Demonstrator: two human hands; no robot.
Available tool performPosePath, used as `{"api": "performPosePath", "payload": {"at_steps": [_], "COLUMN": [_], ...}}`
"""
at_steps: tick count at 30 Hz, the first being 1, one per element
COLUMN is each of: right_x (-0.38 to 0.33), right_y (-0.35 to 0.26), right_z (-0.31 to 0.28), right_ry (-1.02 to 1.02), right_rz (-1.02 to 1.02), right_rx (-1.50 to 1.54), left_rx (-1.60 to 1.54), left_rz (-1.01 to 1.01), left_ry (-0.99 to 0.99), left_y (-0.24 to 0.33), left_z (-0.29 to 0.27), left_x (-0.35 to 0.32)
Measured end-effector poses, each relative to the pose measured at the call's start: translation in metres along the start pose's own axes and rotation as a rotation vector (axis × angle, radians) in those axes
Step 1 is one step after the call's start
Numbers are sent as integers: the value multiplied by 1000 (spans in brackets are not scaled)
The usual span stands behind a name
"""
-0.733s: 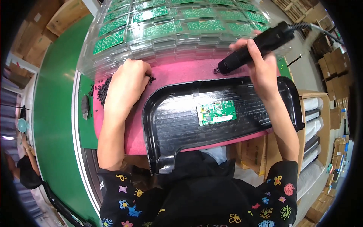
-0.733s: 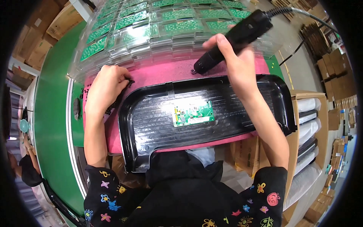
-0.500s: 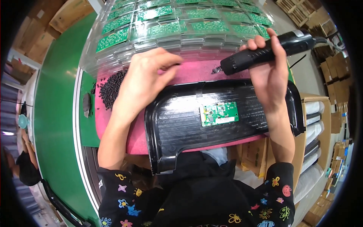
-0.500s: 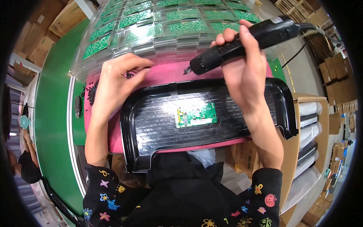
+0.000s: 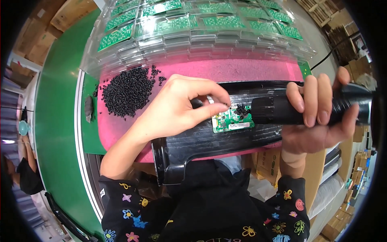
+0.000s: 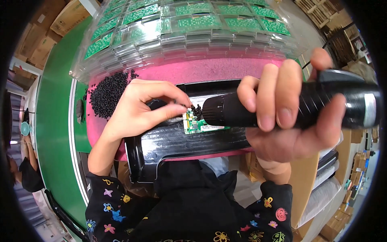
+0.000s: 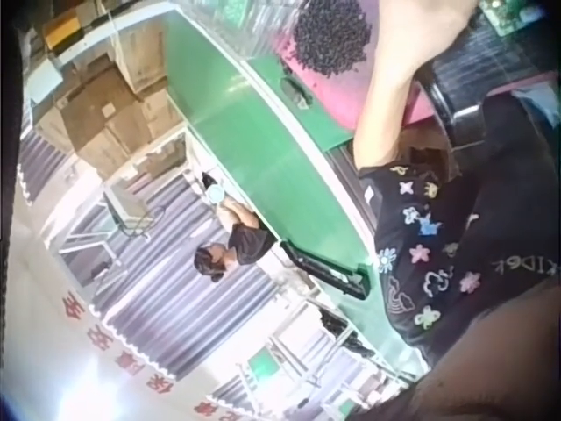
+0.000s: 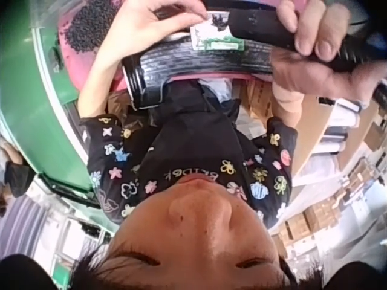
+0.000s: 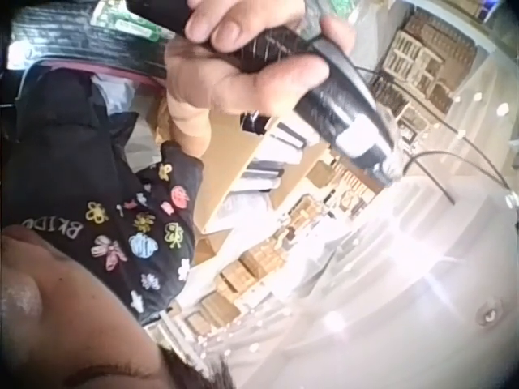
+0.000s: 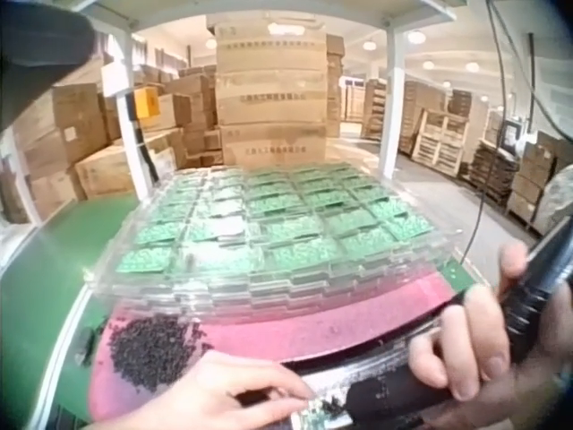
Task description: Assembling circuit boards into plastic housing components using an electric screwdriver.
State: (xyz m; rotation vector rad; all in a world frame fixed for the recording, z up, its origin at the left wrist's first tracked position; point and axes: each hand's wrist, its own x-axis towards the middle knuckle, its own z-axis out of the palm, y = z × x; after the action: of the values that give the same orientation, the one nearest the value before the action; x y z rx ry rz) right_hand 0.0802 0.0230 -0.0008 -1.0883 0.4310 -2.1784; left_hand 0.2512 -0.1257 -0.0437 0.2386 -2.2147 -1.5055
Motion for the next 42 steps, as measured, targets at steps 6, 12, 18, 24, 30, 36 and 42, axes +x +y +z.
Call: {"api": "performPosePath", "payload": {"at_steps": [6, 12, 18, 24, 30, 36, 42], "right_x": [-4, -4, -5, -7, -12, -11, -8], "right_y": [0, 5, 8, 14, 8, -11, 0], "right_z": [6, -3, -2, 1, 0, -9, -39], "right_ry": [-60, -133, -130, -46, 9, -36, -45], "right_rz": [28, 19, 65, 104, 127, 56, 72], "right_rx": [-115, -163, -163, -190, -187, -341, -533], "left_rx": [16, 79, 134, 179, 462, 429, 397], "left_rz": [84, 31, 127, 241, 503, 340, 262], "left_ry": [-80, -97, -70, -63, -66, 48, -221], "left_y": [-4, -2, -2, -6, -9, -3, -13], "left_z": [5, 5, 4, 2, 4, 5, 3], "left_x": [-3, -4, -3, -3, 1, -4, -3]}}
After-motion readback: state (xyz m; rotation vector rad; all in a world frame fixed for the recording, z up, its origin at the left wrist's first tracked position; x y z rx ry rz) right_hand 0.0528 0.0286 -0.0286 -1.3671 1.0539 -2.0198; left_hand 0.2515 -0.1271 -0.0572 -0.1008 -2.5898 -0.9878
